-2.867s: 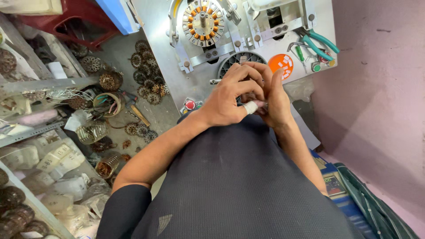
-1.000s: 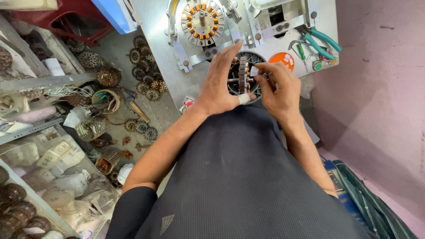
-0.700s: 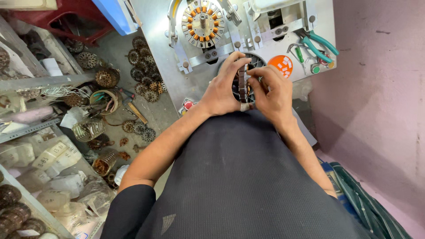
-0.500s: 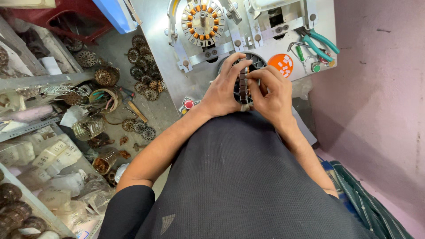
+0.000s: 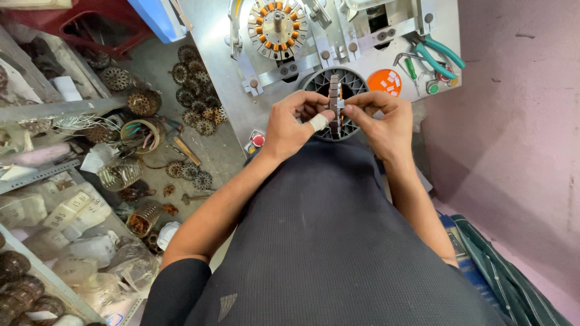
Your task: The person assembles components of an electric motor by hand using a small screwdriver-like tool to tuck wires into a motor stator.
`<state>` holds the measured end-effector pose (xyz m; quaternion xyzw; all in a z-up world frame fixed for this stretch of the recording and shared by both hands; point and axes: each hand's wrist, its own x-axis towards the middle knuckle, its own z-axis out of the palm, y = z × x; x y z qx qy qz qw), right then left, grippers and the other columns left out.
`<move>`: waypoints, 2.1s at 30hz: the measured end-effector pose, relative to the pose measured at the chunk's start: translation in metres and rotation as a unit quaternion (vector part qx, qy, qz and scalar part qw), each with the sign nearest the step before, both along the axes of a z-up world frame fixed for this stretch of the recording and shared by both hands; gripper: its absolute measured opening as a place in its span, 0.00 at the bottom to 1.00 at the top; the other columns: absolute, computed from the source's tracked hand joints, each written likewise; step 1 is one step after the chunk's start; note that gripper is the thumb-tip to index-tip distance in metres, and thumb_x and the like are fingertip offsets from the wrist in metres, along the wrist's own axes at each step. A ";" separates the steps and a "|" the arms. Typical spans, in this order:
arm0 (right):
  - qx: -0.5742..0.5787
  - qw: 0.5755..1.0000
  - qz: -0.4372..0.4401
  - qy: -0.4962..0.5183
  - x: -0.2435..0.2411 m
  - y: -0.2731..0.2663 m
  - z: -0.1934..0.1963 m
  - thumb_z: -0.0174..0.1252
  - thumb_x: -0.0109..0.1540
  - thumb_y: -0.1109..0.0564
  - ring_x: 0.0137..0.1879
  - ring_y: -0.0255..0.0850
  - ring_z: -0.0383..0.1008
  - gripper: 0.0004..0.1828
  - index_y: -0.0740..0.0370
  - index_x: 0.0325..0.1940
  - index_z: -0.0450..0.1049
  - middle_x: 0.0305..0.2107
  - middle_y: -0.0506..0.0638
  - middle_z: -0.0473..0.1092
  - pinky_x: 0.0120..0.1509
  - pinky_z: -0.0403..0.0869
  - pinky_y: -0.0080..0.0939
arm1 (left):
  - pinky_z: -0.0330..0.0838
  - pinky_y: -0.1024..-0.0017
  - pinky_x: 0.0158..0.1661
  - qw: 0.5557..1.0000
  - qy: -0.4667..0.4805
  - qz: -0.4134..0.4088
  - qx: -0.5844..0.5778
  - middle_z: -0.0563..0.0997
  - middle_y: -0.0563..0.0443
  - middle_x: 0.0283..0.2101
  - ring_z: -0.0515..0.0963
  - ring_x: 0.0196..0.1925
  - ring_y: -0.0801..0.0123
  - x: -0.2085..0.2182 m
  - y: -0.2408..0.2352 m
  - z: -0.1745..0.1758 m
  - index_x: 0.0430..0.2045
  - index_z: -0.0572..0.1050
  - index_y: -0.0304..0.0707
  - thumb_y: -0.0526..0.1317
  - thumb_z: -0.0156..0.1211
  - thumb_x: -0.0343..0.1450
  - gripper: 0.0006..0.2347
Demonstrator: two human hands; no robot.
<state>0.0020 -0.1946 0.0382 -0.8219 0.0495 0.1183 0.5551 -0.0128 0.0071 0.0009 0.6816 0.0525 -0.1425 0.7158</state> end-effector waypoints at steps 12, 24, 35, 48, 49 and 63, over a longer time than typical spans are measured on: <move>-0.028 0.997 0.070 0.012 0.017 -0.003 -0.005 0.72 0.55 0.64 0.29 0.25 0.60 0.07 0.63 0.37 0.83 0.23 0.40 0.72 0.34 0.60 0.28 | 0.83 0.75 0.35 0.985 0.071 0.012 -0.154 0.85 0.43 0.34 0.86 0.32 0.70 0.011 0.002 -0.008 0.37 0.81 0.24 0.29 0.63 0.69 0.06; 0.029 0.998 0.026 0.039 0.011 0.003 0.000 0.70 0.56 0.67 0.30 0.24 0.59 0.06 0.66 0.37 0.82 0.22 0.39 0.68 0.35 0.58 0.28 | 0.84 0.72 0.33 0.970 0.112 0.006 -0.216 0.85 0.40 0.33 0.86 0.30 0.66 0.019 0.005 -0.011 0.32 0.81 0.22 0.26 0.64 0.66 0.04; 0.276 0.953 -0.029 0.118 0.004 0.004 0.007 0.55 0.70 0.48 0.20 0.25 0.53 0.29 0.63 0.72 0.62 0.31 0.50 0.73 0.22 0.54 0.27 | 0.75 0.72 0.37 0.991 -0.113 0.004 0.066 0.78 0.49 0.36 0.78 0.34 0.69 0.011 0.001 0.039 0.38 0.78 0.32 0.28 0.65 0.65 0.09; 0.273 0.953 0.019 0.131 -0.012 0.014 0.019 0.29 0.67 0.21 0.26 0.28 0.54 0.50 0.57 0.82 0.48 0.37 0.50 0.71 0.22 0.51 0.28 | 0.71 0.65 0.53 0.909 -0.364 -0.102 0.176 0.72 0.54 0.49 0.72 0.51 0.61 0.010 -0.006 0.075 0.33 0.78 0.40 0.34 0.68 0.67 0.06; 0.268 0.954 0.016 0.135 -0.014 0.013 0.020 0.29 0.67 0.21 0.27 0.27 0.56 0.51 0.57 0.82 0.48 0.38 0.50 0.72 0.23 0.51 0.28 | 0.71 0.67 0.49 0.923 -0.335 -0.114 0.151 0.73 0.53 0.47 0.72 0.48 0.61 0.009 -0.006 0.074 0.32 0.77 0.39 0.33 0.68 0.66 0.06; -0.141 0.891 0.108 -0.417 -0.015 0.011 0.030 0.70 0.61 0.70 0.30 0.38 0.70 0.10 0.66 0.45 0.78 0.31 0.51 0.71 0.34 0.66 0.36 | 0.78 0.77 0.47 0.989 -0.087 -0.015 -0.118 0.79 0.52 0.41 0.80 0.44 0.77 0.003 -0.001 0.051 0.44 0.72 0.29 0.27 0.61 0.74 0.07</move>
